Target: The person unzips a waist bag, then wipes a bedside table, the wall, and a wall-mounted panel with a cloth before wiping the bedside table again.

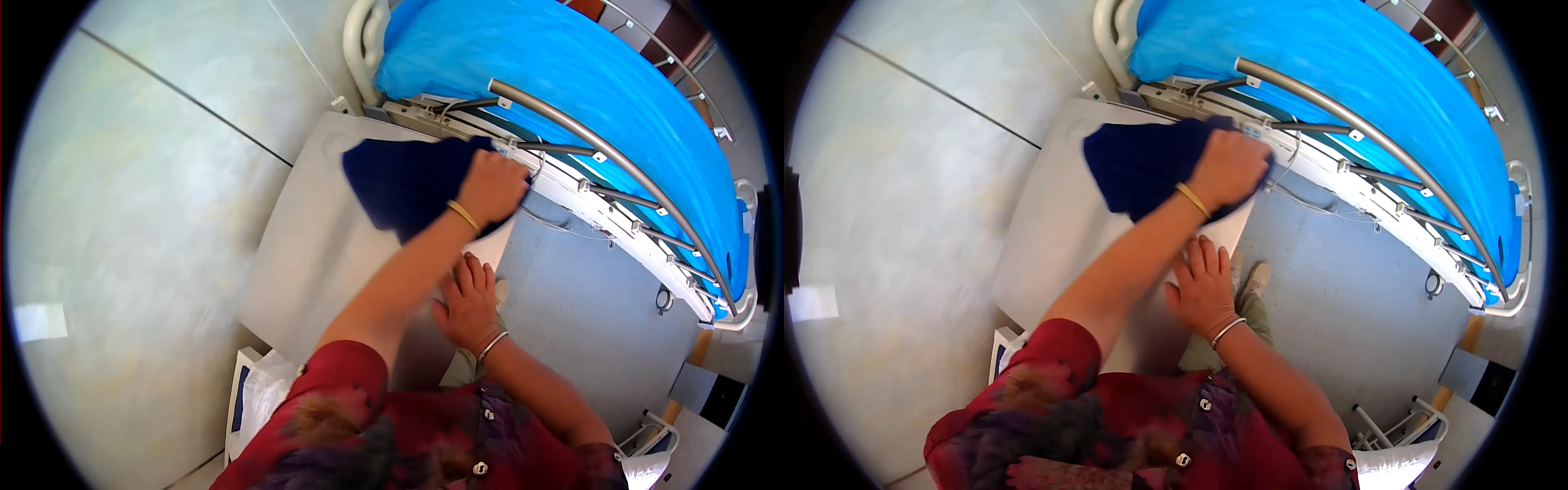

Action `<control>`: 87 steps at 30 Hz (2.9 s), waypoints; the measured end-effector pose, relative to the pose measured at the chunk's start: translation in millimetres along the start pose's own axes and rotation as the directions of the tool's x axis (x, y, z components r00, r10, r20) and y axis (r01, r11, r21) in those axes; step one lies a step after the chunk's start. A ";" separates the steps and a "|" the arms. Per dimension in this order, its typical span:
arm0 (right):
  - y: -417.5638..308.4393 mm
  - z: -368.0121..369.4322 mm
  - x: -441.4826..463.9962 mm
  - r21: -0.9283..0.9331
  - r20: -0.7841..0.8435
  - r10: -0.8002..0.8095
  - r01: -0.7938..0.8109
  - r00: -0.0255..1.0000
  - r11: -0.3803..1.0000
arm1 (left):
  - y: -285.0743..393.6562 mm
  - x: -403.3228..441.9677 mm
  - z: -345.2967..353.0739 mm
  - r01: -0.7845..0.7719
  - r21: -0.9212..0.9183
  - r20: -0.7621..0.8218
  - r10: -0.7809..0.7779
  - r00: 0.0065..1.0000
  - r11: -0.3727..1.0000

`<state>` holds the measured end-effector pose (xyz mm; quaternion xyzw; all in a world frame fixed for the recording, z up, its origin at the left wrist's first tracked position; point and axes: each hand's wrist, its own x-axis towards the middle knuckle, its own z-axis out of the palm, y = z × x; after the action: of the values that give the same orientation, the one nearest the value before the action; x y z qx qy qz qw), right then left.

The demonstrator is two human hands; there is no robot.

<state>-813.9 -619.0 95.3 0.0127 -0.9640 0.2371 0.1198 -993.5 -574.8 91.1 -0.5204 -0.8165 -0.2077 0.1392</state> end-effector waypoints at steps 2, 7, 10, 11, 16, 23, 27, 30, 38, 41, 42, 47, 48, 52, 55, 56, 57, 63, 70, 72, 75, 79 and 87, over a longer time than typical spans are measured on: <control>6.3 5.7 -2.9 -0.072 -0.003 -0.060 0.059 0.998 0.996 | 28.1 -8.7 6.6 -0.107 0.011 -0.012 0.107 0.994 0.994; 1.9 -2.1 0.6 -0.087 -0.002 -0.119 0.118 0.993 0.989 | 35.8 -37.9 -4.1 -0.108 -0.088 0.086 0.116 0.990 0.990; -1.6 -1.1 -2.2 -0.108 0.016 -0.088 0.089 0.996 0.990 | 11.9 -54.7 -27.2 0.015 -0.085 0.045 -0.011 0.999 0.996; -2.7 -1.8 -2.1 -0.108 0.007 -0.085 0.085 0.996 0.990 | -1.8 -59.6 -38.9 0.117 -0.027 0.083 -0.114 0.990 0.993; -3.4 -0.7 -8.3 -0.151 -0.019 -0.093 0.089 0.996 0.985 | -95.0 -148.2 -89.9 0.502 0.306 -0.079 -0.503 0.860 0.809; -3.3 4.3 -9.9 -0.188 -0.031 -0.084 0.077 0.996 0.979 | -64.1 -267.8 -142.3 0.686 0.413 -0.094 -0.721 0.687 0.599; -2.5 4.4 -9.7 -0.170 -0.036 -0.072 0.065 0.997 0.983 | 1.4 -295.1 -159.2 0.630 0.416 0.027 -0.701 0.713 0.656; -3.1 4.1 -9.7 -0.153 -0.035 -0.062 0.056 0.997 0.987 | 46.7 -294.8 -160.5 0.562 0.385 0.160 -0.652 0.741 0.732; -0.6 -3.7 -12.9 -0.056 -0.035 -0.045 0.043 0.998 0.998 | 36.5 -246.9 -138.8 0.485 0.362 0.127 -0.558 0.820 0.796; -2.3 -20.4 -31.5 0.003 0.018 -0.143 0.143 0.990 0.990 | -26.1 -228.6 -121.4 0.550 0.471 -0.059 -0.598 0.799 0.689; 4.1 -22.4 -43.2 0.052 -0.028 -0.112 0.113 0.993 0.992 | -48.4 -221.8 -117.0 0.563 0.478 -0.077 -0.606 0.792 0.674; 78.9 -21.7 -147.1 0.009 -0.026 0.282 -0.282 0.959 0.959 | -136.7 -186.1 -98.0 0.589 0.488 -0.079 -0.639 0.765 0.645; 94.3 -27.1 -177.8 -0.027 0.010 0.397 -0.396 0.918 0.918 | -151.1 -177.3 -93.3 0.600 0.478 -0.083 -0.647 0.758 0.642; 129.7 -57.1 -313.5 -0.280 0.099 0.782 -0.737 0.615 0.615 | -202.8 -143.1 -81.6 0.607 0.456 -0.084 -0.647 0.758 0.651; 135.1 -84.2 -417.6 -0.392 0.211 0.887 -0.796 0.411 0.461 | -235.5 -122.4 -72.8 0.620 0.436 -0.102 -0.648 0.754 0.652; 131.3 -89.4 -446.2 -0.450 0.217 0.911 -0.792 0.351 0.413 | -239.2 -116.3 -68.6 0.645 0.416 -0.121 -0.664 0.738 0.642; 127.3 -96.0 -471.7 -0.508 0.221 0.931 -0.781 0.290 0.364 | -237.4 -113.6 -64.2 0.643 0.410 -0.112 -0.663 0.740 0.647; 139.7 -65.0 -528.4 -0.292 0.273 0.927 -0.895 0.258 0.336 | -185.7 -98.4 -61.0 0.453 0.490 -0.099 -0.469 0.878 0.745; 113.0 -67.5 -302.0 0.161 0.254 0.810 -0.849 0.528 0.503 | -34.7 -79.6 -40.1 0.244 0.207 -0.020 -0.246 0.969 0.947; 97.2 -72.1 -270.9 0.133 0.252 0.775 -0.814 0.579 0.565 | -3.9 -81.2 -38.0 0.248 0.117 -0.011 -0.249 0.968 0.962; 82.5 -73.0 -260.6 0.179 0.276 0.720 -0.770 0.637 0.612 | 34.5 -90.4 -38.6 0.242 0.029 -0.012 -0.242 0.970 0.970; 94.0 -58.5 -307.1 -0.008 0.375 0.695 -0.747 0.614 0.664 | 77.1 -114.4 -53.6 0.185 -0.067 0.057 -0.182 0.982 0.980; 131.9 -68.9 -396.7 -0.042 0.369 0.792 -0.843 0.486 0.537 | 101.3 -191.2 -84.1 0.155 -0.217 0.136 -0.127 0.983 0.964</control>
<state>-424.0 -483.1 0.5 -0.3975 -0.8379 0.3282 -0.1794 -820.4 -729.3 99.5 -0.4850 -0.8293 -0.2772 0.0142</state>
